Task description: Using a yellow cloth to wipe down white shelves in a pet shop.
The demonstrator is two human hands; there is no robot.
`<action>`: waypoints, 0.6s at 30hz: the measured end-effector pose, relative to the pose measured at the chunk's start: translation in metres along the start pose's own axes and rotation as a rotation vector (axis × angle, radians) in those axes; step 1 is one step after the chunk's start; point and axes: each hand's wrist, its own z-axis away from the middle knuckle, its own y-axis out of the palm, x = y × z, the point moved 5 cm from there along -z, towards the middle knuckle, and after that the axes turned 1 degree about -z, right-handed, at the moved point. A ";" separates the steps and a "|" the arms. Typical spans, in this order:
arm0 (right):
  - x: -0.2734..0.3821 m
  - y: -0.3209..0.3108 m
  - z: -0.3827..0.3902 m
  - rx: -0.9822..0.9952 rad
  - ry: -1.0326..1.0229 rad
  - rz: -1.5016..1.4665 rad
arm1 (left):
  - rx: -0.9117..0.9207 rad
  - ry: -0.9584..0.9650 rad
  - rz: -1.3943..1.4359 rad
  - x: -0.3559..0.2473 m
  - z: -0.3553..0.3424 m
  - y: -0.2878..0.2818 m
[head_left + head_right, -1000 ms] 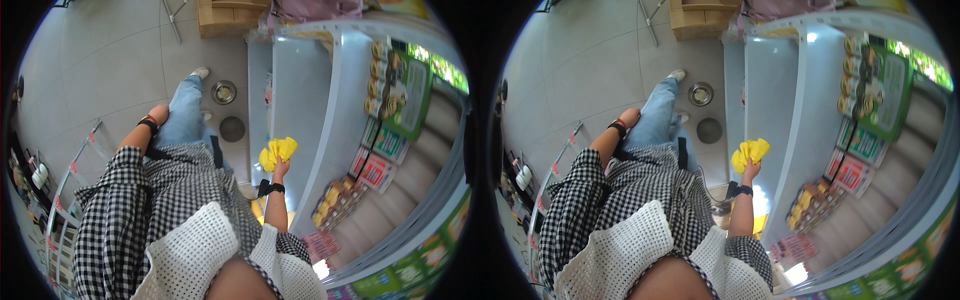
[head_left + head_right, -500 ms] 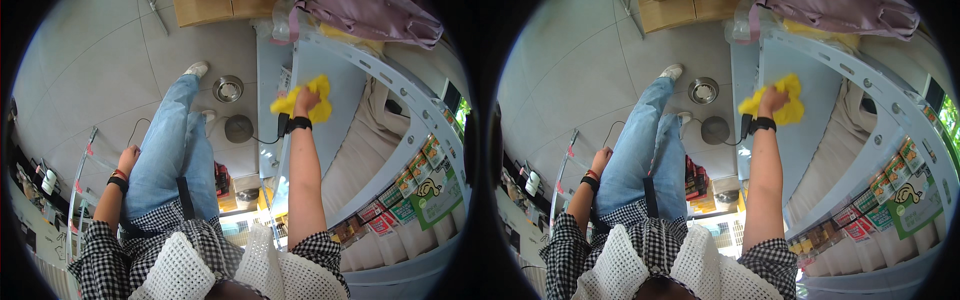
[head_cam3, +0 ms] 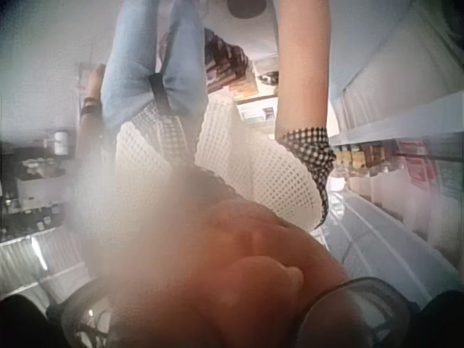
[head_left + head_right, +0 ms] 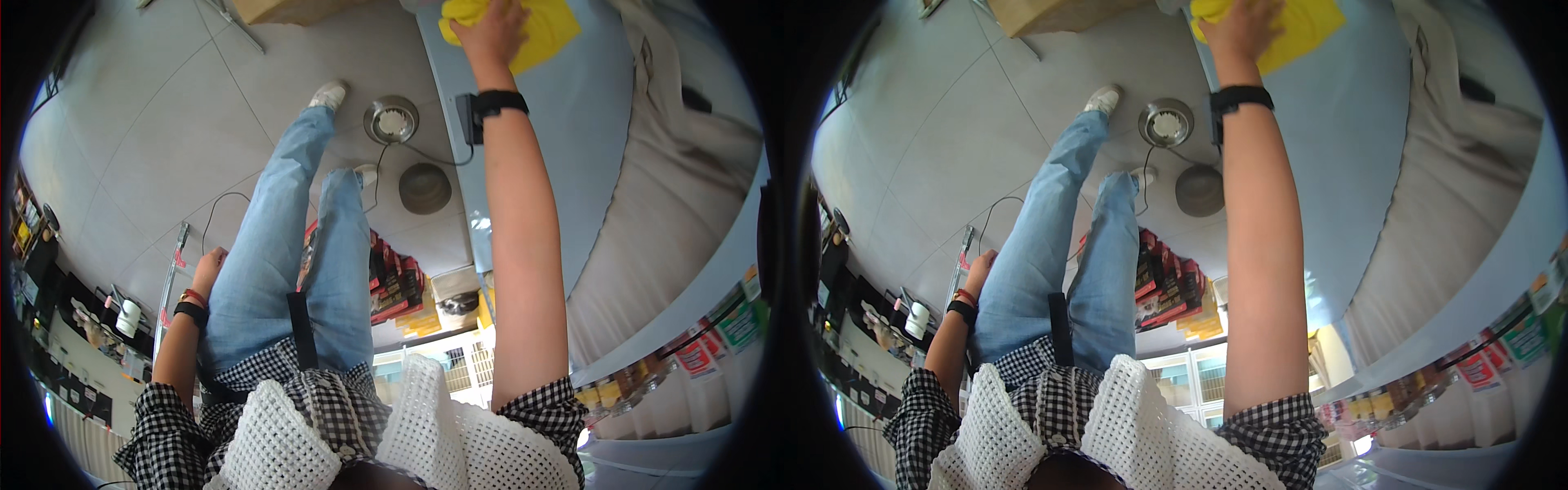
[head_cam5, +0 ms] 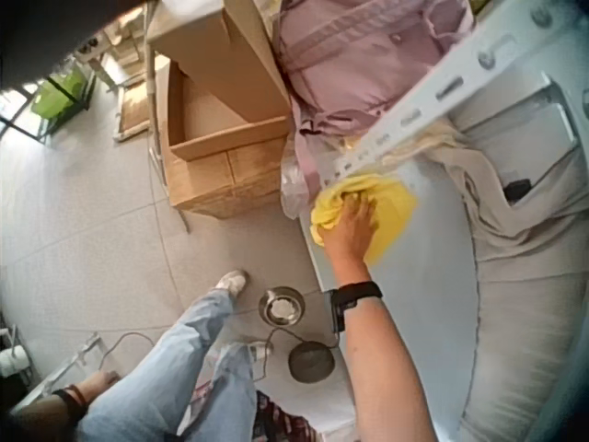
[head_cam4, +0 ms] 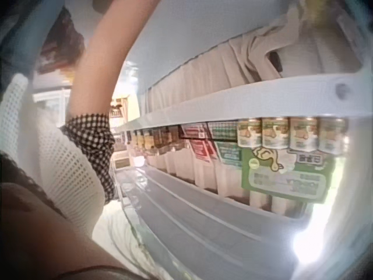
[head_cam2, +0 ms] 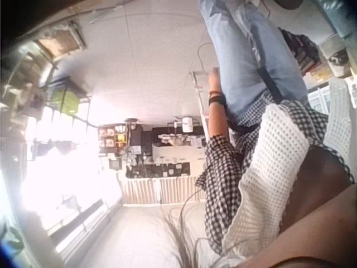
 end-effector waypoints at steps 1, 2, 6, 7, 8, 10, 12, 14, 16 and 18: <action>0.001 0.005 0.006 -0.046 -0.040 -0.010 | -0.012 0.003 0.029 0.003 -0.001 0.000; 0.003 0.010 0.014 -0.093 -0.081 -0.015 | 0.007 0.021 -0.043 0.007 0.002 -0.001; -0.021 0.027 0.055 -0.227 -0.192 0.078 | 0.111 -0.025 -0.138 0.008 -0.005 -0.004; -0.026 0.020 0.073 -0.177 -0.208 -0.013 | 0.106 -0.032 -0.137 0.015 -0.006 -0.003; -0.032 0.015 0.088 -0.130 -0.224 -0.104 | 0.100 -0.038 -0.136 0.022 -0.007 -0.002; -0.081 0.023 0.137 -0.188 -0.233 -0.049 | 0.090 -0.022 -0.008 0.043 -0.020 0.015; -0.112 0.014 0.202 -0.173 -0.164 -0.126 | 0.083 -0.032 0.120 0.046 -0.018 0.018; -0.161 0.000 0.281 -0.098 -0.097 -0.104 | 0.109 -0.275 0.249 0.030 -0.016 0.013; -0.217 -0.014 0.359 -0.015 -0.001 -0.076 | 0.151 -0.129 0.018 0.029 -0.023 0.015; -0.259 -0.035 0.424 0.054 0.116 -0.049 | 0.162 -0.258 0.330 0.029 -0.024 0.017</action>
